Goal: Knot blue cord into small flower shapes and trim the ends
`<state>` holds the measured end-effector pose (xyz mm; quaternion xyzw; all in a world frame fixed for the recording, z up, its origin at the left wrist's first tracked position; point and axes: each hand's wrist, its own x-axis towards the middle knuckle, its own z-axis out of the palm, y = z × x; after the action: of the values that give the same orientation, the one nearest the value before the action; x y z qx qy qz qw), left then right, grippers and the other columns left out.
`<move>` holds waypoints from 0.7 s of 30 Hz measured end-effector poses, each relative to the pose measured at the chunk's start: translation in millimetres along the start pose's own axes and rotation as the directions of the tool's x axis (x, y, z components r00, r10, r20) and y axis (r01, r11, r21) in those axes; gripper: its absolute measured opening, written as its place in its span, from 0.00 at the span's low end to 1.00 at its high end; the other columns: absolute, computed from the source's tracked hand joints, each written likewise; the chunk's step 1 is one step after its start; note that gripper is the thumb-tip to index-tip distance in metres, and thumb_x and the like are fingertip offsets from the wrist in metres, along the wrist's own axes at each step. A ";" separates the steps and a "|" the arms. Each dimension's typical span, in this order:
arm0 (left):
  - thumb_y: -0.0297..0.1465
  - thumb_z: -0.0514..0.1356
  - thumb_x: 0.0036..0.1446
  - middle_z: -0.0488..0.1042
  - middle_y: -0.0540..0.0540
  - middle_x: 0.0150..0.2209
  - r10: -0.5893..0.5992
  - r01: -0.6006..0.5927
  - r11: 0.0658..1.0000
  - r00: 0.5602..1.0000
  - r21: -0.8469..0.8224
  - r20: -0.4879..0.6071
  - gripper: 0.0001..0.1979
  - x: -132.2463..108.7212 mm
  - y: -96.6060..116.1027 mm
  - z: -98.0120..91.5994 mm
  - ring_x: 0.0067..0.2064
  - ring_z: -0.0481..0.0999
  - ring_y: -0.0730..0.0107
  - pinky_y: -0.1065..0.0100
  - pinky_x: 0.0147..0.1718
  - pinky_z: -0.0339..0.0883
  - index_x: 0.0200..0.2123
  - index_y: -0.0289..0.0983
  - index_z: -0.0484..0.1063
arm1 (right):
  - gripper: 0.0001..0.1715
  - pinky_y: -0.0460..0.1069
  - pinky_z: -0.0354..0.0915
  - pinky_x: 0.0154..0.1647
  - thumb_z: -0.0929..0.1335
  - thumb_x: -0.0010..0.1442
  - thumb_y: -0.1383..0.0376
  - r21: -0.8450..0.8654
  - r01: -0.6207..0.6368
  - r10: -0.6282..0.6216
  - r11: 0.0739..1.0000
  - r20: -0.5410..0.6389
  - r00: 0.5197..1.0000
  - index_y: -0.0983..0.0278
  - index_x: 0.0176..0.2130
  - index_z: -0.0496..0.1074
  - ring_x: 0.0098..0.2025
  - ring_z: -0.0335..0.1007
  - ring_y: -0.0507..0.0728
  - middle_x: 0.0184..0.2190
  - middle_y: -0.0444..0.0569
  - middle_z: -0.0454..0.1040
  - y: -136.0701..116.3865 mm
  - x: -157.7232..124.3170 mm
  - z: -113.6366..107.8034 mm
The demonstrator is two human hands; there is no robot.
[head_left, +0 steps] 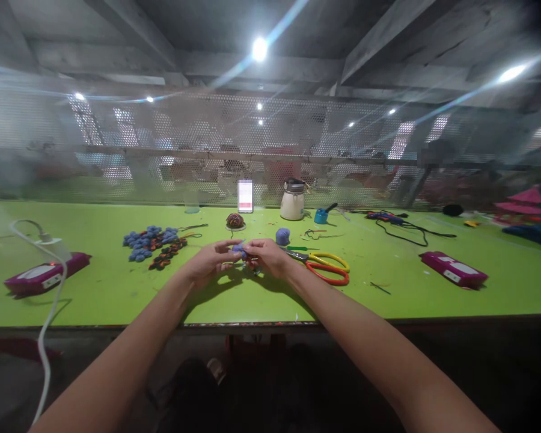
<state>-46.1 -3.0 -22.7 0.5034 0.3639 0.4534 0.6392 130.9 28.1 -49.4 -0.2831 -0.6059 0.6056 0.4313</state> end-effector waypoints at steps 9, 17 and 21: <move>0.17 0.67 0.38 0.77 0.44 0.34 0.034 -0.040 0.994 0.998 0.101 0.056 0.35 1.5 -3.2 -6.0 0.35 0.76 0.69 0.68 0.37 0.66 0.54 0.34 0.67 | 0.10 0.45 0.59 0.23 0.71 0.51 0.64 0.068 -0.037 0.038 0.997 -0.006 0.999 0.70 0.26 0.69 0.21 0.63 0.48 0.21 0.45 0.68 -2.9 -1.8 4.9; 0.24 0.61 0.48 0.76 0.43 0.37 -0.001 0.006 0.996 0.998 0.090 -0.057 0.19 -1.4 2.1 -3.8 0.34 0.73 0.71 0.72 0.30 0.65 0.46 0.35 0.74 | 0.09 0.45 0.57 0.22 0.70 0.54 0.66 0.040 -0.044 0.044 0.998 -0.017 0.999 0.69 0.26 0.68 0.21 0.63 0.48 0.20 0.45 0.67 -7.0 -3.5 7.2; 0.20 0.63 0.45 0.76 0.42 0.35 0.035 -0.032 0.997 0.998 0.068 -0.050 0.19 1.0 -0.6 -6.6 0.34 0.73 0.72 0.73 0.32 0.66 0.44 0.32 0.74 | 0.09 0.44 0.58 0.22 0.69 0.55 0.67 0.046 -0.049 0.049 0.998 -0.004 0.999 0.69 0.26 0.67 0.22 0.63 0.48 0.21 0.45 0.67 -5.3 -2.6 5.7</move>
<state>-51.7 0.0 -24.8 0.5187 0.3867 0.4644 0.6047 128.2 22.4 -44.1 -0.2894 -0.5836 0.6291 0.4241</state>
